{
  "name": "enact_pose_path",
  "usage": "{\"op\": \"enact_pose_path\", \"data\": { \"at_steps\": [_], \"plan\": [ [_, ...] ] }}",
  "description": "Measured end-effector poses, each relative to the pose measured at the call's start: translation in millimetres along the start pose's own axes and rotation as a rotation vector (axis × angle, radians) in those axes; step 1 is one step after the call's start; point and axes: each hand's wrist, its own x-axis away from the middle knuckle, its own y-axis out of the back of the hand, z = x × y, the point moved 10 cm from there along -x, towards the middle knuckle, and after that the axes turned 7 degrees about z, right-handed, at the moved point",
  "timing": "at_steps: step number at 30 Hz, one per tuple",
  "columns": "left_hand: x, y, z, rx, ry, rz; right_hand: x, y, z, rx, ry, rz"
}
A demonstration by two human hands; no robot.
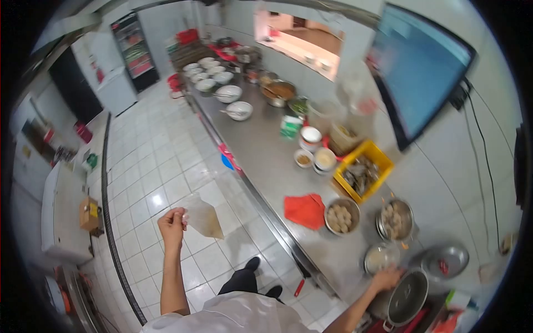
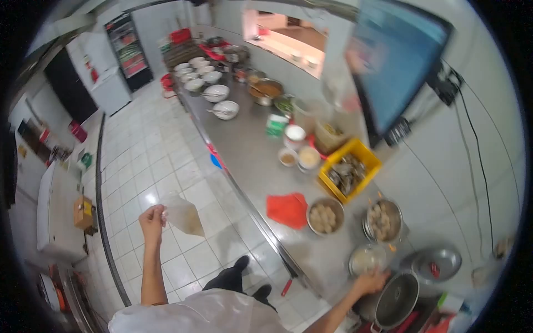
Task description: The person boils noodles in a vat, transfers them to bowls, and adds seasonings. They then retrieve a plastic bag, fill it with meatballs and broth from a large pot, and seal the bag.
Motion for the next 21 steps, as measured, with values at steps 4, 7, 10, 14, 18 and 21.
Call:
{"op": "enact_pose_path", "data": {
  "at_steps": [4, 7, 10, 14, 18, 21],
  "plan": [
    [-19.0, 28.8, 32.8, 0.004, 0.066, -0.046, 79.8, 52.0, 122.3, -0.425, 0.356, -0.416],
    [-45.0, 37.7, 58.7, -0.04, 0.075, -0.048, 194.5, -40.4, 290.6, -0.953, 0.628, 0.333],
    [-76.4, 37.6, 80.2, -0.075, 0.104, -0.003, 388.9, -143.2, 441.1, -0.946, 0.652, 1.424],
    [-138.9, 31.0, 106.9, -0.044, 0.095, 0.112, 571.1, -231.0, 542.0, -0.726, 0.174, 2.104],
    [-230.8, 8.9, 78.0, -0.194, 0.009, 0.233, 604.4, -275.6, 637.0, -0.577, 0.572, 1.85],
    [-302.2, -21.2, 75.0, -0.171, -0.06, 0.374, 581.2, -317.6, 692.0, -0.673, 0.557, 1.67]
  ]
}}
